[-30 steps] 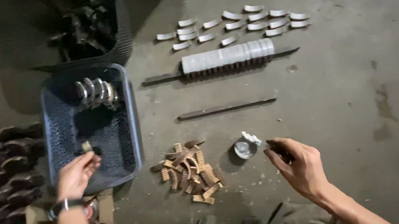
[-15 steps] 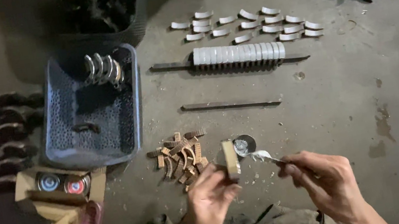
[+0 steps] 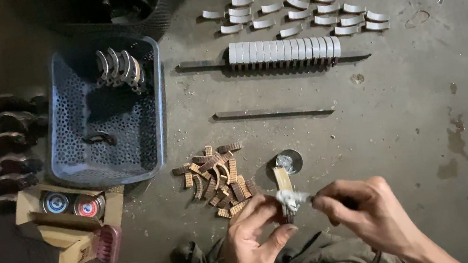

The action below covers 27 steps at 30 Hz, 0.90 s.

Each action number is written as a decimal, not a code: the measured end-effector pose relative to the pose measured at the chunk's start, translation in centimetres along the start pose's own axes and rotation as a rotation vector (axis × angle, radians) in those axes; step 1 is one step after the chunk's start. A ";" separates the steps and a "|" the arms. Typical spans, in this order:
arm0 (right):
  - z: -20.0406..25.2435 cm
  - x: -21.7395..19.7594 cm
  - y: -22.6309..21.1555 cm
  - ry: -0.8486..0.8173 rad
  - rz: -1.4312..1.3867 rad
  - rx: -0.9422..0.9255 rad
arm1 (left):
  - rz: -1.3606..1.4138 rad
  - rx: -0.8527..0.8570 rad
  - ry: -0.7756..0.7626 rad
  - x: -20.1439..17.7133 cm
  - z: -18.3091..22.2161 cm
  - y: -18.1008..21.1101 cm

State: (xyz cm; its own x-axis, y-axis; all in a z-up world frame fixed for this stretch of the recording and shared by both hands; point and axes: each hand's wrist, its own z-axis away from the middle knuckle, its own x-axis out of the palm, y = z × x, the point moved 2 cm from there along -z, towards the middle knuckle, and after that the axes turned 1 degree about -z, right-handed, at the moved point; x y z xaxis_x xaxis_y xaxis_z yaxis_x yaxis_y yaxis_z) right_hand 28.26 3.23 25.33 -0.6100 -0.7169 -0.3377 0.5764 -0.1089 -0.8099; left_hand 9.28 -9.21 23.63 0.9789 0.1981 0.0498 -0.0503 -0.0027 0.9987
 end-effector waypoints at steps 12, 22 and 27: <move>3.1 -0.2 -1.8 0.232 0.392 -0.310 | -0.036 -0.117 0.016 -0.7 -0.6 0.1; 2.5 0.3 -2.4 0.167 0.401 -0.311 | -0.226 0.054 0.008 -0.4 0.0 1.0; 2.5 -0.1 -1.8 0.194 0.355 -0.205 | -0.252 0.094 -0.010 -0.1 0.3 0.7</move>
State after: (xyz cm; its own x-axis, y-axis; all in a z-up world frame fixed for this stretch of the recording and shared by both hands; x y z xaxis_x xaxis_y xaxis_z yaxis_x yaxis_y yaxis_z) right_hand 28.67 1.78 27.99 -0.4957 -0.5404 -0.6799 0.6609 0.2733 -0.6990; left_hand 9.16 -9.52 24.32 0.9603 0.1941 -0.2006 0.2130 -0.0455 0.9760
